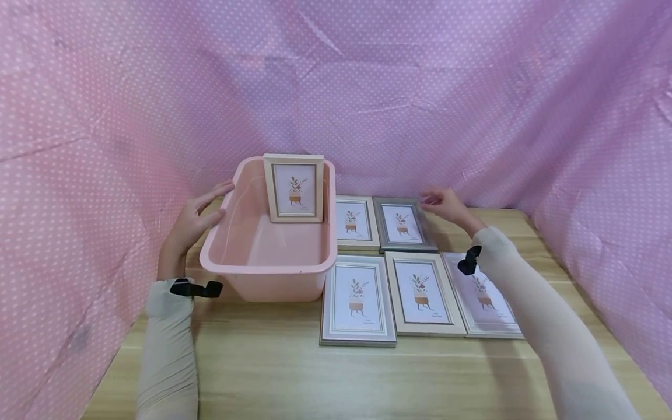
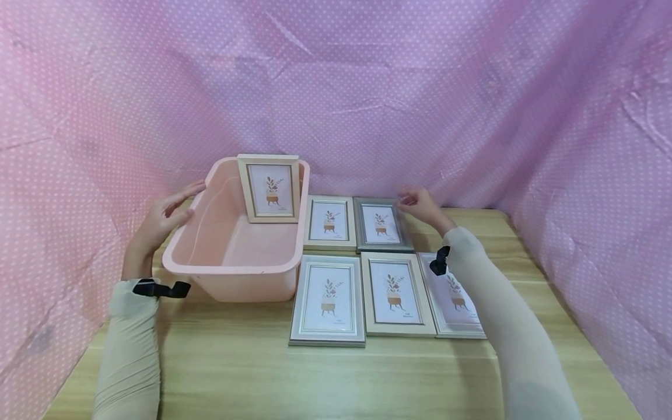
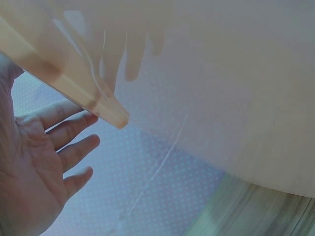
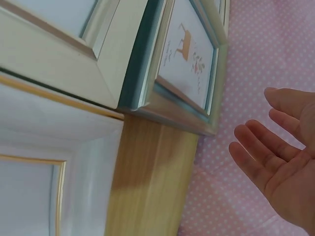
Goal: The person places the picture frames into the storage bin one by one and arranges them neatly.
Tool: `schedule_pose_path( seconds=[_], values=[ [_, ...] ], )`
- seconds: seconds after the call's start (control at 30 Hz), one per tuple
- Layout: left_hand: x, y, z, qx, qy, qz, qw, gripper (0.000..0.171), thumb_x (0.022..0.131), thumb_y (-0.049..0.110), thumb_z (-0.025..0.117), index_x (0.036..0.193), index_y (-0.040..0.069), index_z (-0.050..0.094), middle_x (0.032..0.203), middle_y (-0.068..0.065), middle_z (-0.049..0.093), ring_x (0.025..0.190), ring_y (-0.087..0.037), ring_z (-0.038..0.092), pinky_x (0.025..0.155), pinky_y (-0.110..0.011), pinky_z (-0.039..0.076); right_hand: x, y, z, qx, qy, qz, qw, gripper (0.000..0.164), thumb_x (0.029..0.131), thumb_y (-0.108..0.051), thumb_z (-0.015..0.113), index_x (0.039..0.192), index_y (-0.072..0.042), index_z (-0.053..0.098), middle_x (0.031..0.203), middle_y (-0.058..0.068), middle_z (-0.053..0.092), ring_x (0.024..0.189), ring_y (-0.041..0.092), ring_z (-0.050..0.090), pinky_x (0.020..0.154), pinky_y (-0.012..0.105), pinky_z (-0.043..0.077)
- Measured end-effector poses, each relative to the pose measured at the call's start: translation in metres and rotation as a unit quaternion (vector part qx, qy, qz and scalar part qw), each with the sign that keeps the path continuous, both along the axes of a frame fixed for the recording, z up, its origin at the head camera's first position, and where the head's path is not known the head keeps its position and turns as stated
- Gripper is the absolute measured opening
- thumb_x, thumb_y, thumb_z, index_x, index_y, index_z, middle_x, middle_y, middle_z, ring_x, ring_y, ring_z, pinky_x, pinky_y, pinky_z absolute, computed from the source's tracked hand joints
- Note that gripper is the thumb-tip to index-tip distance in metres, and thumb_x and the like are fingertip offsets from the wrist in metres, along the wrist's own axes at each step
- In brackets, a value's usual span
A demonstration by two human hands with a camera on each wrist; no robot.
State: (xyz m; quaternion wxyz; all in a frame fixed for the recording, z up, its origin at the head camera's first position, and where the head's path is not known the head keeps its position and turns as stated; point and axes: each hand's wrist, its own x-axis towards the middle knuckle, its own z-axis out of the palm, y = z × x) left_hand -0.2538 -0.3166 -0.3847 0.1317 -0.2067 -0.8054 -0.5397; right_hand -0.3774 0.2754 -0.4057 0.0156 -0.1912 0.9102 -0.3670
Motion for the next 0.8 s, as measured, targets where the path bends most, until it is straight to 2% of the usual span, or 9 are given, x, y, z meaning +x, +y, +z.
schedule_pose_path(
  seconds=[0.1,0.27,0.4,0.57,0.67,0.8],
  values=[
    [-0.001,0.0,-0.001,0.007,0.007,-0.006,0.9999,0.048,0.096,-0.002,0.058,0.143,-0.007,0.052,0.157,-0.022,0.044,0.151,-0.018,0.036,0.121,-0.021,0.026,-0.006,0.005,-0.008,0.0,-0.014,-0.009,1.0,0.039,0.094,0.0,0.067,0.13,0.014,0.059,0.116,0.038,0.067,0.093,0.03,0.07,0.067,0.016,0.052],
    [-0.002,-0.002,-0.002,0.016,-0.002,-0.016,0.9997,0.048,0.097,-0.001,0.057,0.144,-0.007,0.051,0.159,-0.02,0.042,0.153,-0.019,0.033,0.125,-0.028,0.022,-0.015,0.01,-0.019,-0.006,-0.044,-0.027,0.999,0.041,0.096,-0.002,0.067,0.132,0.015,0.057,0.119,0.039,0.065,0.091,0.023,0.07,0.07,0.029,0.059],
    [-0.001,-0.002,-0.004,0.021,-0.009,-0.022,0.9995,0.048,0.098,0.0,0.055,0.145,-0.007,0.05,0.16,-0.019,0.04,0.154,-0.02,0.03,0.127,-0.033,0.02,-0.018,0.009,-0.024,-0.016,-0.065,-0.041,0.997,0.043,0.097,-0.004,0.066,0.134,0.015,0.055,0.124,0.039,0.063,0.1,0.031,0.068,0.078,0.037,0.06],
    [-0.001,-0.002,-0.006,0.027,-0.009,-0.028,0.9992,0.048,0.098,-0.001,0.054,0.145,-0.009,0.049,0.16,-0.018,0.041,0.153,-0.017,0.033,0.125,-0.028,0.024,-0.021,0.007,-0.027,-0.021,-0.09,-0.051,0.994,0.046,0.098,-0.006,0.065,0.138,0.013,0.052,0.13,0.039,0.059,0.114,0.046,0.061,0.089,0.046,0.058],
    [-0.001,-0.002,-0.006,0.027,-0.011,-0.03,0.9991,0.048,0.098,-0.001,0.054,0.145,-0.009,0.049,0.16,-0.019,0.041,0.153,-0.018,0.032,0.125,-0.027,0.024,-0.024,0.007,-0.029,-0.018,-0.106,-0.056,0.993,0.047,0.098,-0.007,0.065,0.139,0.012,0.051,0.132,0.038,0.058,0.116,0.046,0.06,0.09,0.049,0.057],
    [-0.003,-0.004,-0.005,0.017,-0.021,-0.023,0.9994,0.05,0.098,0.001,0.054,0.148,-0.006,0.048,0.162,-0.018,0.039,0.154,-0.016,0.031,0.126,-0.033,0.024,-0.031,0.007,-0.032,-0.013,-0.122,-0.07,0.99,0.05,0.098,-0.01,0.066,0.141,0.01,0.05,0.133,0.037,0.058,0.116,0.042,0.06,0.092,0.048,0.056]
  ],
)
